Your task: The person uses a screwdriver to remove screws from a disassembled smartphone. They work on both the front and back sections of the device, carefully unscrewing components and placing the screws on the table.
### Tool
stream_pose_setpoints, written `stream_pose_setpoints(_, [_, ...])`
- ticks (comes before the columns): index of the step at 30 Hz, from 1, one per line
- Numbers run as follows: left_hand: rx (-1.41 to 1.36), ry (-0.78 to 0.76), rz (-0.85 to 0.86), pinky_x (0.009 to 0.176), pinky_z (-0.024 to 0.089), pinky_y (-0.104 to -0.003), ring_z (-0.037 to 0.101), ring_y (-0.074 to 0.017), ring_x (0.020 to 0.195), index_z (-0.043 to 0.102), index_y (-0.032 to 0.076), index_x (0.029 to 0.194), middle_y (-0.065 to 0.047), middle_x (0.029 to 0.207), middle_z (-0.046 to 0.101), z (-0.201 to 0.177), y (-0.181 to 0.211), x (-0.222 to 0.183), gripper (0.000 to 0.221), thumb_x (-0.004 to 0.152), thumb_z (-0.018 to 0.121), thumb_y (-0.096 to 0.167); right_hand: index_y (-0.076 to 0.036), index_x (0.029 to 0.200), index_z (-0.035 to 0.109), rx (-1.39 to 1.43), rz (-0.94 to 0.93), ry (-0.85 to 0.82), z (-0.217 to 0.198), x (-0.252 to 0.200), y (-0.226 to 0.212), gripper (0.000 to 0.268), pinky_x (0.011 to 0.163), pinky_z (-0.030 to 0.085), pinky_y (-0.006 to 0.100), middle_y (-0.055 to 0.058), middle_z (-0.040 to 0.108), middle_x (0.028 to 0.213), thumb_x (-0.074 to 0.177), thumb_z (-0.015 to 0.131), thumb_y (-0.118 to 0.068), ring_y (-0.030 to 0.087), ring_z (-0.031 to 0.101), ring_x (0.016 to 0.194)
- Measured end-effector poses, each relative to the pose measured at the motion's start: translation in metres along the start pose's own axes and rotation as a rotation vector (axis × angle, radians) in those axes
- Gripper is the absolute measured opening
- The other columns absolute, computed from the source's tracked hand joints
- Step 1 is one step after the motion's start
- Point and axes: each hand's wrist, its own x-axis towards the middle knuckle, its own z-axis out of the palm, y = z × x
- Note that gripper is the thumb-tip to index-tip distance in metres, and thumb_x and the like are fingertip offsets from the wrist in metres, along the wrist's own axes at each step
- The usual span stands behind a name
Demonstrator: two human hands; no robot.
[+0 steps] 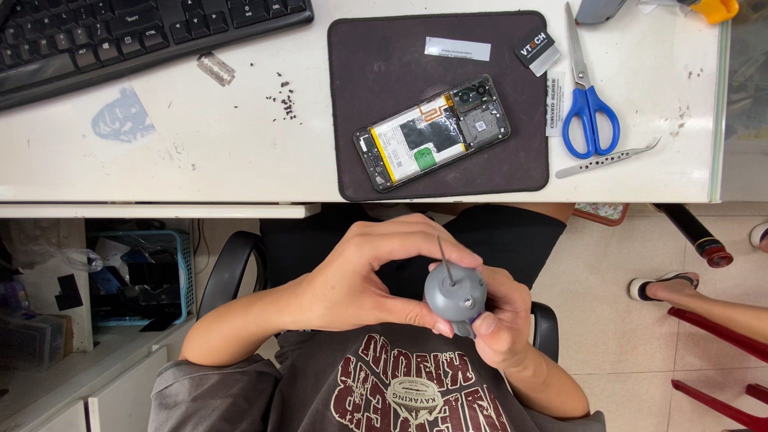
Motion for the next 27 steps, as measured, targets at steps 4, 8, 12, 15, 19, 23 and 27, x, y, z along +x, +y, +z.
stream_pose_setpoints(4, [0.081, 0.060, 0.059, 0.103, 0.061, -0.033, 0.069, -0.0193, 0.118, 0.072, 0.008, 0.130, -0.006, 0.118, 0.074, 0.007, -0.002, -0.006, 0.057, 0.080, 0.093, 0.024, 0.011, 0.123, 0.066, 0.023, -0.070, -0.095, -0.008, 0.014, 0.009, 0.072, 0.073, 0.058, 0.031, 0.015, 0.075, 0.098, 0.098, 0.066, -0.056, 0.020, 0.074, 0.082])
stream_pose_setpoints(8, [-0.077, 0.043, -0.009, 0.111, 0.057, -0.037, 0.068, -0.0216, 0.127, 0.064, 0.008, 0.139, -0.008, 0.131, 0.064, 0.007, -0.004, -0.009, 0.056, 0.089, 0.088, 0.019, 0.012, 0.127, 0.049, 0.017, -0.221, -0.049, -0.001, 0.025, 0.004, 0.068, 0.078, 0.060, 0.034, 0.022, 0.070, 0.113, 0.100, 0.072, -0.047, 0.024, 0.073, 0.091])
stream_pose_setpoints(12, [-0.078, -0.056, 0.009, 0.115, 0.060, -0.040, 0.065, -0.0253, 0.133, 0.062, 0.008, 0.141, -0.011, 0.137, 0.059, 0.002, -0.008, -0.010, 0.052, 0.093, 0.081, 0.006, 0.012, 0.112, 0.065, -0.456, -0.372, 0.019, -0.004, 0.031, -0.016, 0.059, 0.059, 0.049, 0.028, 0.016, 0.069, 0.086, 0.092, 0.071, -0.043, 0.018, 0.065, 0.067])
stream_pose_setpoints(15, [-0.069, -0.060, 0.018, 0.120, 0.059, -0.044, 0.064, -0.0268, 0.135, 0.062, 0.009, 0.139, -0.012, 0.139, 0.062, 0.002, -0.010, -0.010, 0.053, 0.088, 0.078, 0.004, 0.010, 0.109, 0.065, -0.630, -0.580, -0.011, -0.005, 0.043, -0.021, 0.053, 0.060, 0.057, 0.034, 0.018, 0.067, 0.086, 0.092, 0.073, -0.040, 0.025, 0.070, 0.071])
stream_pose_setpoints(19, [-0.026, -0.101, 0.096, 0.122, 0.053, -0.045, 0.060, -0.0294, 0.140, 0.061, 0.010, 0.136, -0.010, 0.144, 0.064, 0.002, -0.011, -0.009, 0.049, 0.091, 0.080, 0.007, 0.005, 0.110, 0.065, -0.741, -0.718, -0.023, -0.006, 0.051, -0.029, 0.053, 0.063, 0.060, 0.038, 0.021, 0.067, 0.090, 0.093, 0.076, -0.043, 0.030, 0.072, 0.076])
stream_pose_setpoints(23, [-0.044, -0.106, 0.093, 0.123, 0.050, -0.042, 0.058, -0.0271, 0.143, 0.059, 0.011, 0.138, -0.011, 0.152, 0.057, -0.001, -0.009, -0.009, 0.045, 0.096, 0.078, 0.011, 0.001, 0.112, 0.067, -0.849, -0.714, -0.006, -0.004, 0.052, -0.040, 0.054, 0.062, 0.058, 0.036, 0.020, 0.070, 0.093, 0.092, 0.074, -0.048, 0.029, 0.073, 0.077])
stream_pose_setpoints(27, [-0.008, -0.083, 0.078, 0.121, 0.052, -0.041, 0.059, -0.0266, 0.141, 0.061, 0.010, 0.135, -0.012, 0.149, 0.057, -0.003, -0.010, -0.006, 0.043, 0.095, 0.079, 0.013, 0.001, 0.116, 0.067, -0.966, -0.721, 0.019, -0.003, 0.053, -0.051, 0.050, 0.064, 0.060, 0.037, 0.017, 0.069, 0.094, 0.094, 0.075, -0.043, 0.030, 0.073, 0.079])
